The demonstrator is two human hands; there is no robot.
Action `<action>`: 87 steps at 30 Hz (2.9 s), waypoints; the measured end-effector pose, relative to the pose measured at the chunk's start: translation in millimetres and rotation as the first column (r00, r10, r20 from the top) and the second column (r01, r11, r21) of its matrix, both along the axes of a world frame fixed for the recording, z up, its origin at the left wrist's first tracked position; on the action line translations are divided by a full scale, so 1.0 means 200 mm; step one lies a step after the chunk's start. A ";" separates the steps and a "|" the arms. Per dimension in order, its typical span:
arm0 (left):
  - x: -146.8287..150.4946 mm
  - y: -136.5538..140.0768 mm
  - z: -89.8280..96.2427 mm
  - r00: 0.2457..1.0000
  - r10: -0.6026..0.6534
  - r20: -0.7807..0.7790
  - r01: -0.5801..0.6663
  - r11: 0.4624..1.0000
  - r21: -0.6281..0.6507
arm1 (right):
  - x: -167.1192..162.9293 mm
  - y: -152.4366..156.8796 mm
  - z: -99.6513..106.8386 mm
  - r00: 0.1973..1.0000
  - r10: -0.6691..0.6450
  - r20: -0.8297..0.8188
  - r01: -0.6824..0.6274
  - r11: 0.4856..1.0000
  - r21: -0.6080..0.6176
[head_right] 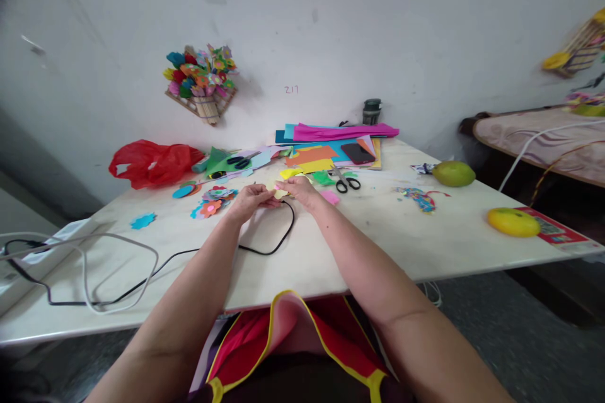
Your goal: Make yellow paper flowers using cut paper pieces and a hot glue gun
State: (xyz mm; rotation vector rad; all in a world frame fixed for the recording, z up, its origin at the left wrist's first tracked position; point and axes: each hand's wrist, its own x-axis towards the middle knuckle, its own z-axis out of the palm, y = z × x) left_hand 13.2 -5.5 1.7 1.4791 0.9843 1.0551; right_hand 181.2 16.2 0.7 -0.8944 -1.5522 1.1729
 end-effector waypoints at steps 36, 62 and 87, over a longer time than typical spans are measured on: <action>-0.02 0.01 -0.01 0.992 0.080 0.093 -0.078 0.997 -0.025 | 0.03 0.04 0.01 0.893 -0.375 -0.249 0.357 0.927 -0.117; 0.00 0.01 -0.01 0.983 0.007 0.185 -0.001 0.999 -0.035 | -0.06 -0.01 -0.01 0.990 -0.118 -0.079 0.115 0.992 -0.043; 0.02 0.04 -0.02 0.939 0.297 0.171 -0.313 0.947 0.075 | -0.02 0.00 0.03 0.927 -0.219 -0.304 0.186 0.973 -0.134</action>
